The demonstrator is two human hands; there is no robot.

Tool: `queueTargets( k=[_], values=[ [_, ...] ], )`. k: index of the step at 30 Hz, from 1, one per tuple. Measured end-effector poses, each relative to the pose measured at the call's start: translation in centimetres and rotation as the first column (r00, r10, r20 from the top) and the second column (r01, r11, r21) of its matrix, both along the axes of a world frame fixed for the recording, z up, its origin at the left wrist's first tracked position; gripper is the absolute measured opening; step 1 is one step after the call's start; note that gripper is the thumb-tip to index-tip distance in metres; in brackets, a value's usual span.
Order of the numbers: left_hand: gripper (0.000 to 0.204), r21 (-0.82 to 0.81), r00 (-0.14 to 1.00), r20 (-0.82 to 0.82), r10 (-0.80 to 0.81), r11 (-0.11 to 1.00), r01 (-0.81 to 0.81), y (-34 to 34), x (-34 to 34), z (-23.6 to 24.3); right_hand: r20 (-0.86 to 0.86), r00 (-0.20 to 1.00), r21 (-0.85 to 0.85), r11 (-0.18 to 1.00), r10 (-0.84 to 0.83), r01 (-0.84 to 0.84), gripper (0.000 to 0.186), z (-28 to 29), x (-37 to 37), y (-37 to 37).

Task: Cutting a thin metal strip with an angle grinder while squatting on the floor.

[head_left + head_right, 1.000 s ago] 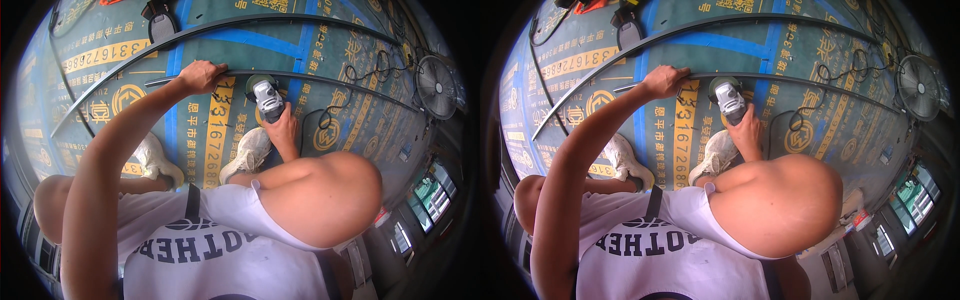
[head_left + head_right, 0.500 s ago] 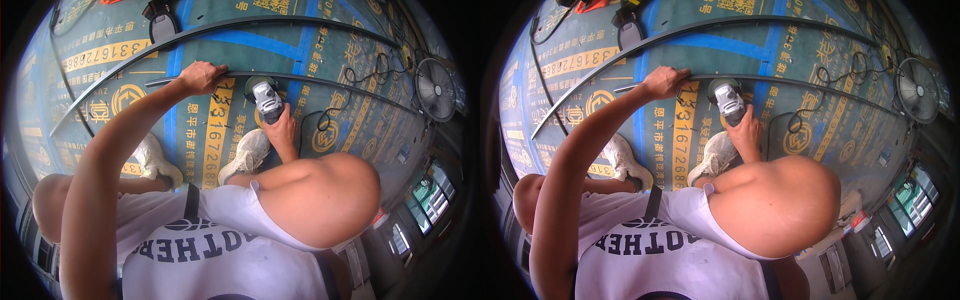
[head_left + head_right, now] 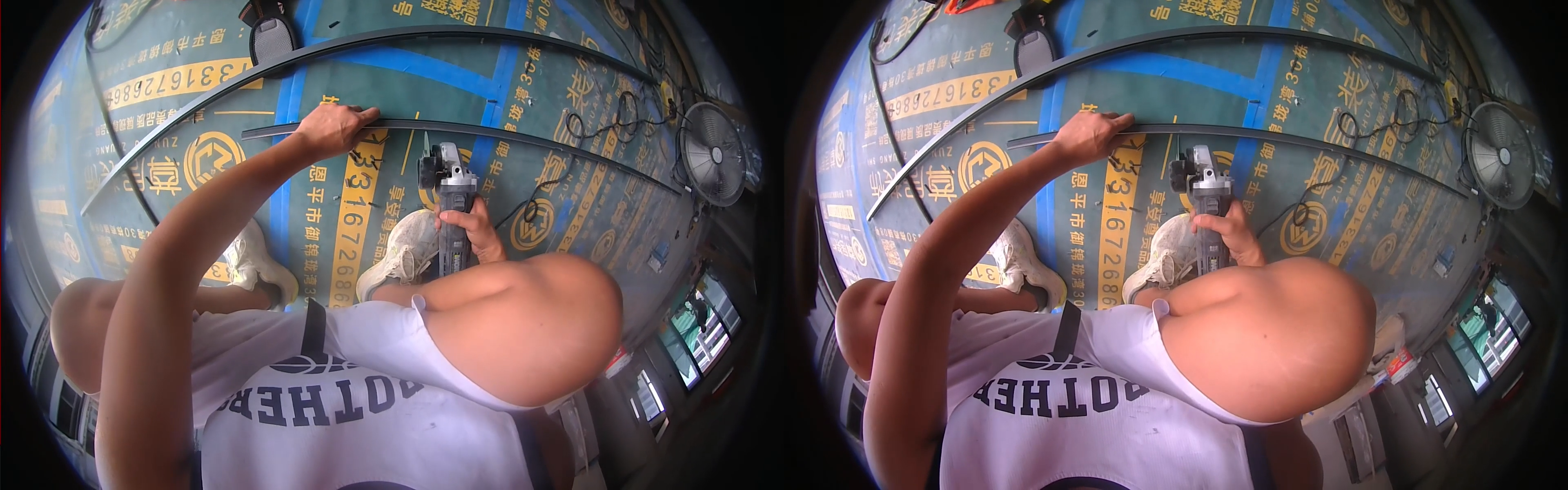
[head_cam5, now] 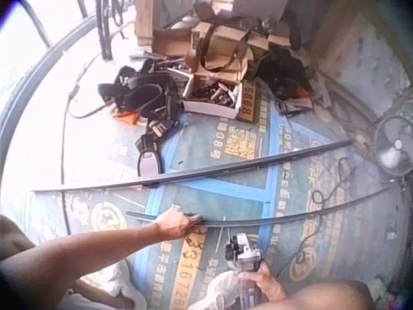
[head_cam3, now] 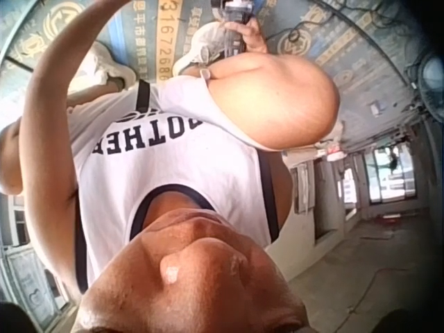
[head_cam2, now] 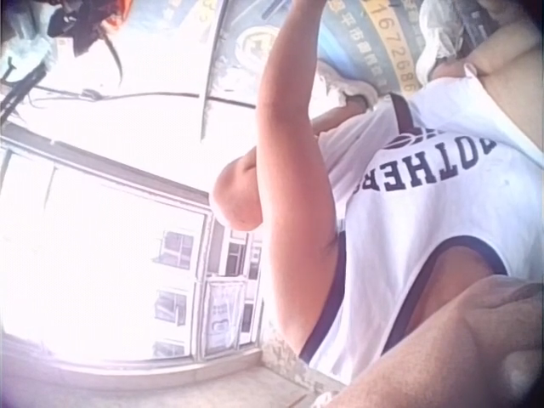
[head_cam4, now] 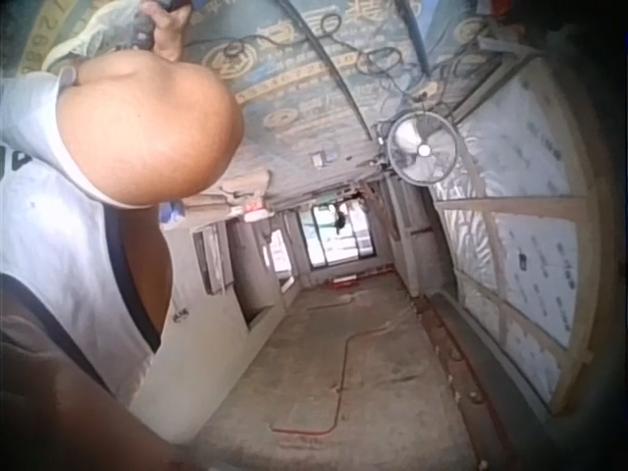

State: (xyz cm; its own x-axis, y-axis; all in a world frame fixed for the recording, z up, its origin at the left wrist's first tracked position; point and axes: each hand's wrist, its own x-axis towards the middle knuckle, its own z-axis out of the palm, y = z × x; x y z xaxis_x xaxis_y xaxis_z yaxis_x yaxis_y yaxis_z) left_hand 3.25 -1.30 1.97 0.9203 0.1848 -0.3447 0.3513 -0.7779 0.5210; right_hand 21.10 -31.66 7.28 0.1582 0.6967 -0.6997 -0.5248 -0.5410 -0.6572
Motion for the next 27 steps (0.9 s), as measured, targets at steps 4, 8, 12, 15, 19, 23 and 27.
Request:
queueTargets(
  k=[4, 8, 12, 15, 19, 23, 27],
  values=[
    [0.034, 0.010, 0.999, 0.046, 0.012, 1.000, -0.012, -0.3, -0.1, -0.5, -0.067, 0.997, -0.023, 0.999, -0.048, 0.046, 0.041, -0.8, 0.1, 0.0],
    [0.036, 0.010, 1.000, 0.017, -0.014, 1.000, 0.014, -0.2, 0.1, -0.2, -0.109, 0.991, -0.018, 0.997, -0.080, 0.079, 0.039, -1.1, -0.1, 0.3],
    [0.037, 0.017, 0.999, 0.027, -0.018, 1.000, 0.018, -0.1, 0.0, -0.4, -0.143, 0.984, -0.034, 0.994, -0.109, 0.105, 0.038, -0.9, 0.1, 0.6],
    [0.037, 0.008, 1.000, 0.003, -0.015, 1.000, 0.015, -0.2, 0.0, -0.3, -0.147, 0.985, -0.028, 0.996, -0.088, 0.085, 0.042, -1.0, 0.2, 0.6],
    [0.038, 0.003, 1.000, -0.004, -0.022, 1.000, 0.022, -0.2, 0.1, -0.4, -0.143, 0.986, -0.017, 0.996, -0.087, 0.085, 0.042, -1.2, 0.1, 0.9],
    [0.034, -0.007, 1.000, 0.006, -0.013, 1.000, 0.013, -0.2, -0.3, -0.5, -0.130, 0.988, 0.024, 0.996, -0.079, 0.083, 0.043, -1.5, 0.0, 1.5],
    [0.029, -0.036, 0.999, -0.034, -0.019, 0.999, 0.017, 0.2, 0.2, 0.1, -0.093, 0.995, 0.049, 0.998, -0.028, 0.033, 0.047, -2.1, 0.3, 0.8]
  ],
)
